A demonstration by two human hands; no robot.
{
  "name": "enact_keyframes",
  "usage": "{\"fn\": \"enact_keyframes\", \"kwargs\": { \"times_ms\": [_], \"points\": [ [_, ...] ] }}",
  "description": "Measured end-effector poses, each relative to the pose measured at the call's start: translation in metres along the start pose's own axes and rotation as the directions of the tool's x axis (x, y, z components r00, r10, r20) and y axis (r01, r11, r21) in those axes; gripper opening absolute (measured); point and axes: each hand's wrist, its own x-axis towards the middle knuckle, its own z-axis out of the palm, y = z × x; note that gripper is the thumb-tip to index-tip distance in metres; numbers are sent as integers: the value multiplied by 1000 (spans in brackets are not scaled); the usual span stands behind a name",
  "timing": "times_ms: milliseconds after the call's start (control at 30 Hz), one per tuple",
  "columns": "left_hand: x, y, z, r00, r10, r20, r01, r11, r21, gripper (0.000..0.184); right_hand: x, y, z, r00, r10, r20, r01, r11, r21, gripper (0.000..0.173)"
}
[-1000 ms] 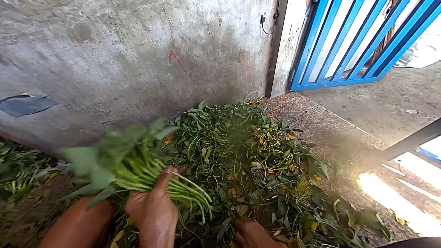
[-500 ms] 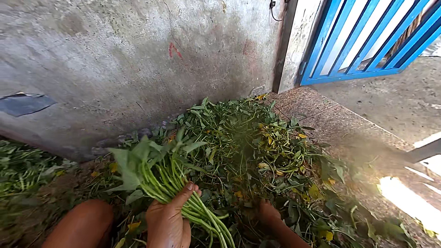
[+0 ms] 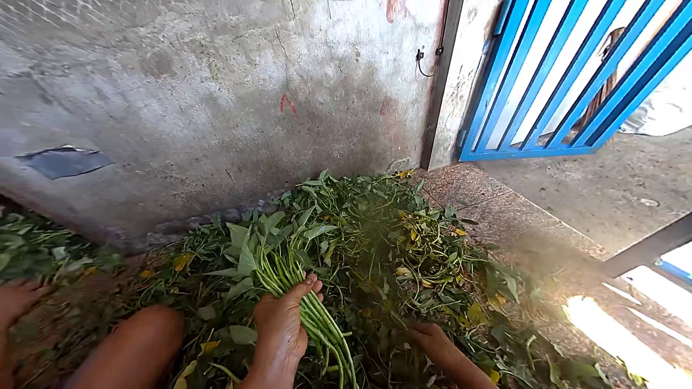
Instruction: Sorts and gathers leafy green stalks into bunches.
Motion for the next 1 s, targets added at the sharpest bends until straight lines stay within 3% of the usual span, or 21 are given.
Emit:
{"fn": "enact_keyframes", "kwargs": {
  "times_ms": [67, 133, 300, 467, 567, 667, 867, 1000],
  "points": [
    [-2, -1, -2, 1000, -6, -2, 6, 1000, 9, 28, -25, -23, 2, 996, -92, 22, 76, 915, 396, 23],
    [-3, -2, -3, 1000, -20, -5, 20, 1000, 9, 30, -41, -38, 5, 988, -153, 27, 113, 826, 552, 22],
    [-5, -7, -4, 1000, 4, -15, -4, 1000, -11, 34, -72, -60, 20, 897, -437, -70, 426, 810, 404, 22],
    [-12, -10, -3, 996, -30, 84, 30, 1000, -6, 35, -94, -86, 41, 792, -595, -134, 606, 741, 290, 22],
    [-17, -11, -5, 977, -82, 195, 82, 997, 8, 34, -102, -101, 51, 737, -660, -147, 676, 709, 201, 22],
    [-22, -12, -6, 970, -49, 240, 50, 999, 1, 28, -101, -108, 55, 674, -726, -139, 738, 671, 69, 24],
    [-22, -6, -12, 949, 28, 315, -12, 999, -51, 33, -106, -109, 54, 650, -753, -100, 754, 656, -37, 28],
    [-26, -5, -13, 906, -12, 423, 28, 999, -31, 32, -106, -107, 57, 650, -755, -88, 759, 651, 25, 25]
  ]
}}
